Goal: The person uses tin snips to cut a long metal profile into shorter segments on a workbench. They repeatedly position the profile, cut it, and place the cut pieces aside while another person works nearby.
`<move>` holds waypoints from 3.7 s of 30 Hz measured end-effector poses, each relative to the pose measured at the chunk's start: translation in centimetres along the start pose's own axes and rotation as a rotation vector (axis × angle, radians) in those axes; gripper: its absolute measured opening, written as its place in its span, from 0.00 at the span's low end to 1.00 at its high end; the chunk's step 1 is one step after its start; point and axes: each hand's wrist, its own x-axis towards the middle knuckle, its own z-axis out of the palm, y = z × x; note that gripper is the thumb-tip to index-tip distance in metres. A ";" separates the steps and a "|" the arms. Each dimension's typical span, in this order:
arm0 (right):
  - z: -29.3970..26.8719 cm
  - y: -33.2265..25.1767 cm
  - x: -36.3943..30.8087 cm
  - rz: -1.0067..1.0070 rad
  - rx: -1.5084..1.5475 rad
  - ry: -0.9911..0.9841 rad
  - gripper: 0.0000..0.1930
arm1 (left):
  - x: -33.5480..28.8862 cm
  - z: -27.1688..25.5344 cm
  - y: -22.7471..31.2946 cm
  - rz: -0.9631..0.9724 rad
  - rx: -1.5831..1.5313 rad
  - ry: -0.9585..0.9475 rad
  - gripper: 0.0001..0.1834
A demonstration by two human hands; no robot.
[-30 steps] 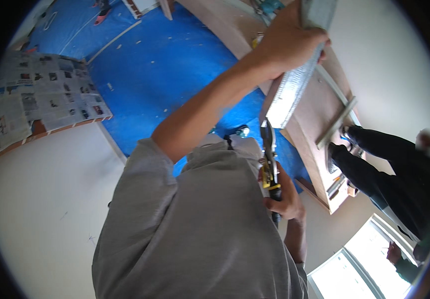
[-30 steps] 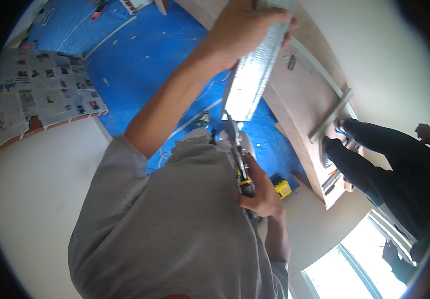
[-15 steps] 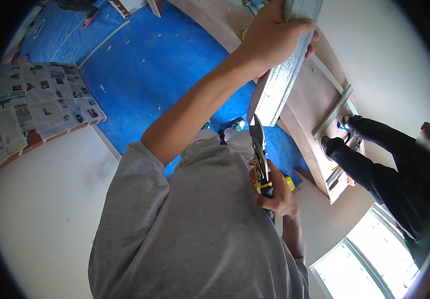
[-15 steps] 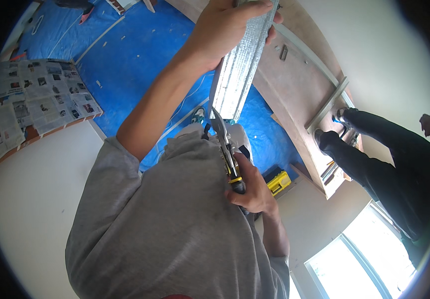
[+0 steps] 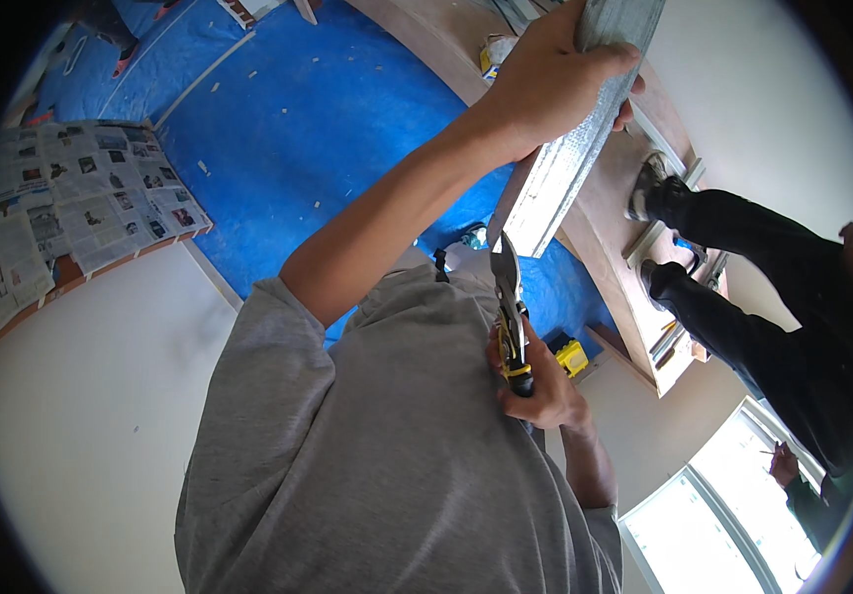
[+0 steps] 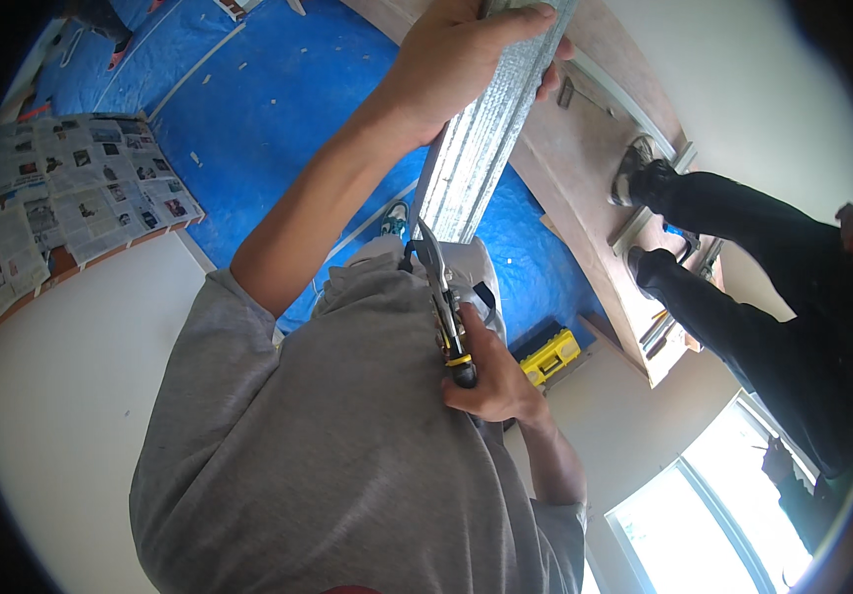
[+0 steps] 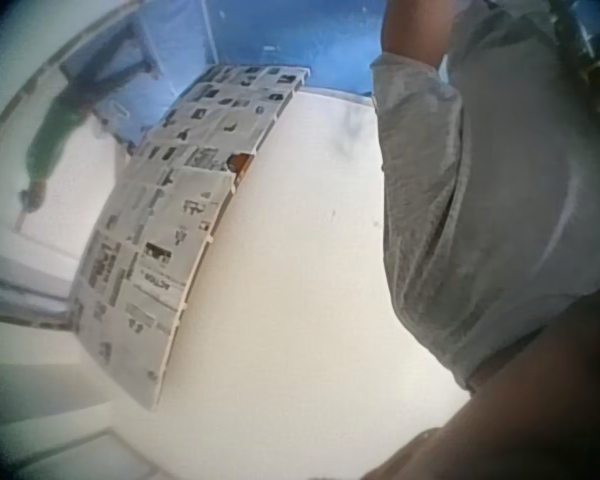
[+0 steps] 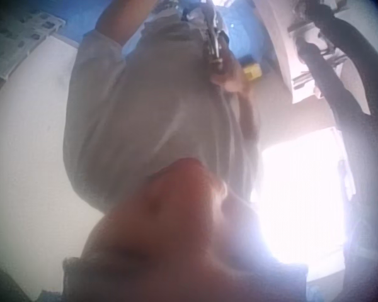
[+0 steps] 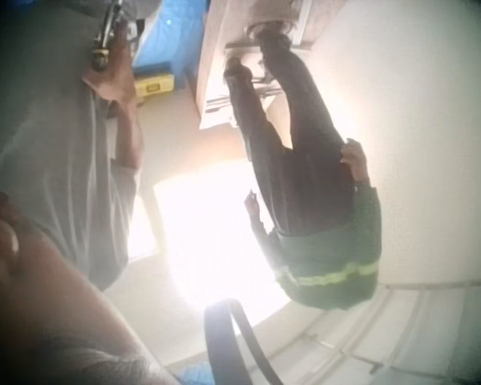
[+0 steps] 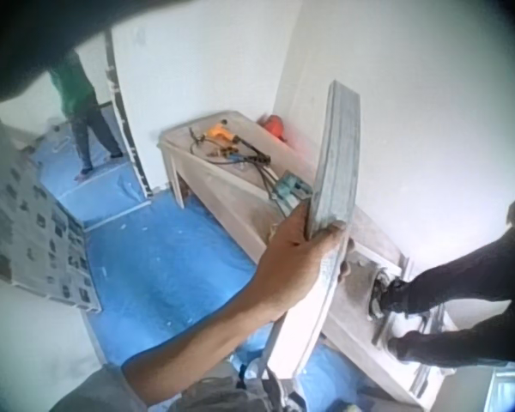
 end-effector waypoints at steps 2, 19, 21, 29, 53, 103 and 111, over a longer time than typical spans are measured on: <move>0.1 0.3 0.1 -0.001 -0.007 -0.004 0.50 | -0.1 -0.2 -0.2 0.024 0.022 -0.033 0.10; -1.1 -1.4 1.8 -0.023 0.208 -0.041 0.27 | 0.6 -1.6 -0.9 -0.013 0.047 0.045 0.12; -0.9 -1.5 1.6 -0.024 0.192 -0.043 0.27 | 0.2 -1.4 -0.8 -0.014 0.037 0.025 0.12; -0.3 -1.7 1.1 -0.005 0.114 0.030 0.16 | 0.3 -0.3 -0.5 -0.014 0.086 0.006 0.13; -1.2 -1.3 0.2 0.014 0.200 -0.083 0.20 | 0.0 -0.4 0.7 0.008 0.164 0.012 0.10; -3.6 -3.6 -1.0 -0.095 0.339 -0.353 0.46 | 1.5 -1.8 2.9 -0.046 -0.049 0.030 0.15; -3.7 -3.6 -0.8 -0.102 0.389 -0.332 0.47 | 0.9 -1.7 2.7 -0.122 0.025 0.089 0.15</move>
